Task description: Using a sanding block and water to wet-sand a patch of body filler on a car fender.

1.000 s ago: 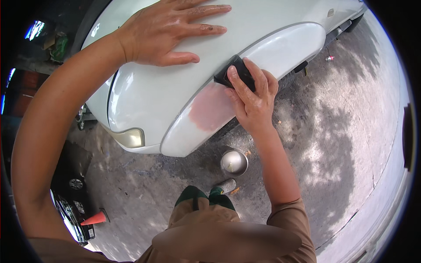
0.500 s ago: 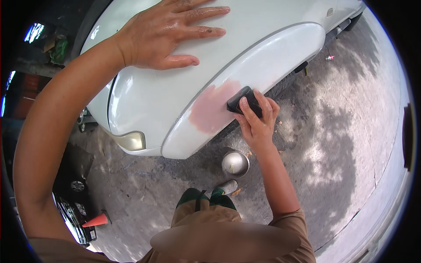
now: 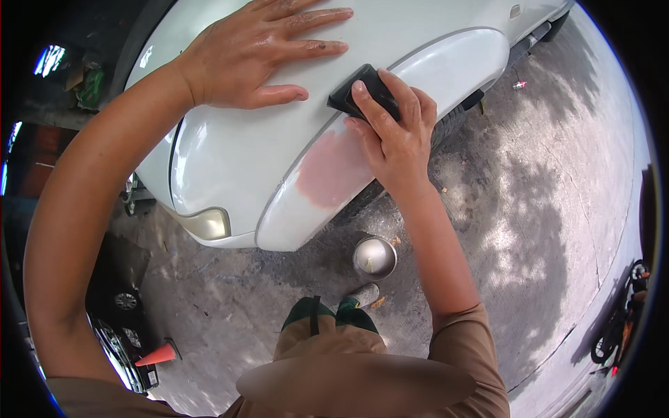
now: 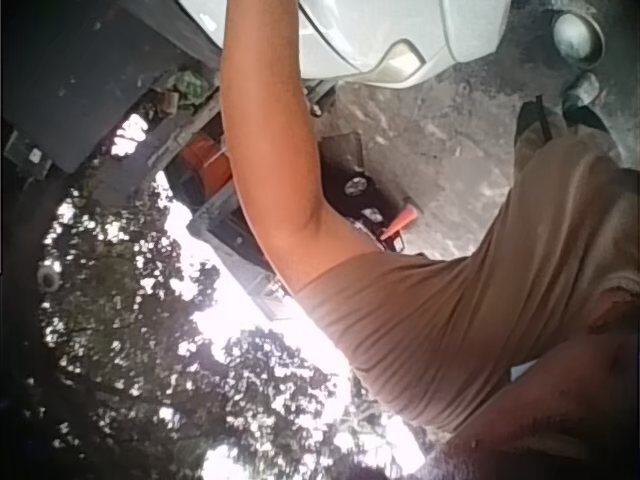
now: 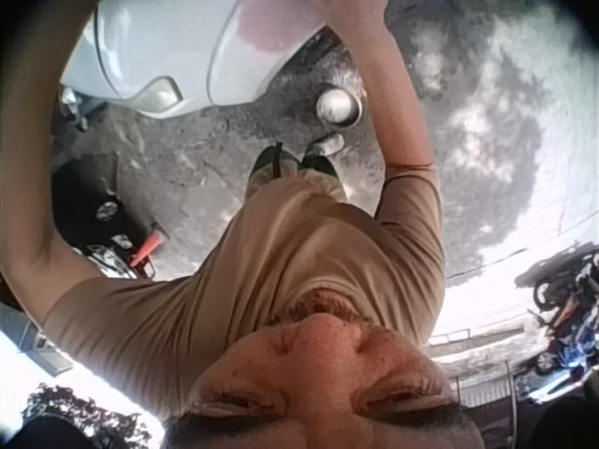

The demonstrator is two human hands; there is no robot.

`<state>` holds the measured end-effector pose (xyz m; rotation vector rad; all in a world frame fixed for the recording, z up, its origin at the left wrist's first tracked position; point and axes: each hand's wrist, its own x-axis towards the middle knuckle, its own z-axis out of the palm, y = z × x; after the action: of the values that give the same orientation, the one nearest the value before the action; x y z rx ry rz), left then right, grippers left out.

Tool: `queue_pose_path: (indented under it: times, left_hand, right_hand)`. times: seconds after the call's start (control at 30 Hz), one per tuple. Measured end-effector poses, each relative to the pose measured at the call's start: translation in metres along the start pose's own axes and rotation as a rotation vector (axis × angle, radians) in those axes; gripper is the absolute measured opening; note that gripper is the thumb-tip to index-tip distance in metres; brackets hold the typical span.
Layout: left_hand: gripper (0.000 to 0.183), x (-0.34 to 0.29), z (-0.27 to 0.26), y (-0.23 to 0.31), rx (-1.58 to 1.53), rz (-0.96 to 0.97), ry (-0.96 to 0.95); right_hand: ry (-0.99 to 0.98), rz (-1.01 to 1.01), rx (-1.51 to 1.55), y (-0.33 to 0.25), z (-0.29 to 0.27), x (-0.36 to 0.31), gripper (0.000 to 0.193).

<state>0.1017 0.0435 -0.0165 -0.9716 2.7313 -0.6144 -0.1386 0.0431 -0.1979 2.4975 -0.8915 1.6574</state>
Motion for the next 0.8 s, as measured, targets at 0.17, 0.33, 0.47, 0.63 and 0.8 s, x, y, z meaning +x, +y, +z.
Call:
queue_pose_path:
  times: [0.17,0.33,0.47,0.63,0.8]
  left_hand:
    - [0.066,-0.002,0.003,-0.001,-0.043,-0.017,-0.005]
    - [0.065,0.001,-0.002,0.001,0.001,-0.001,0.011]
    - [0.065,-0.002,-0.002,-0.001,-0.026,-0.012,-0.01]
    - [0.066,0.003,-0.004,-0.001,-0.001,-0.015,-0.013]
    - [0.065,0.003,-0.004,0.001,0.008,-0.009,-0.008]
  right_hand:
    - [-0.001,0.053,0.006,-0.005,0.0,-0.061,0.056]
    - [-0.043,-0.009,0.031,-0.005,-0.001,-0.003,0.055]
    - [-0.013,0.02,0.028,-0.01,0.005,-0.019,0.059]
    - [-0.079,-0.001,0.086,0.0,-0.01,-0.075,0.061]
    - [0.003,0.019,0.035,-0.003,-0.002,0.003,0.056]
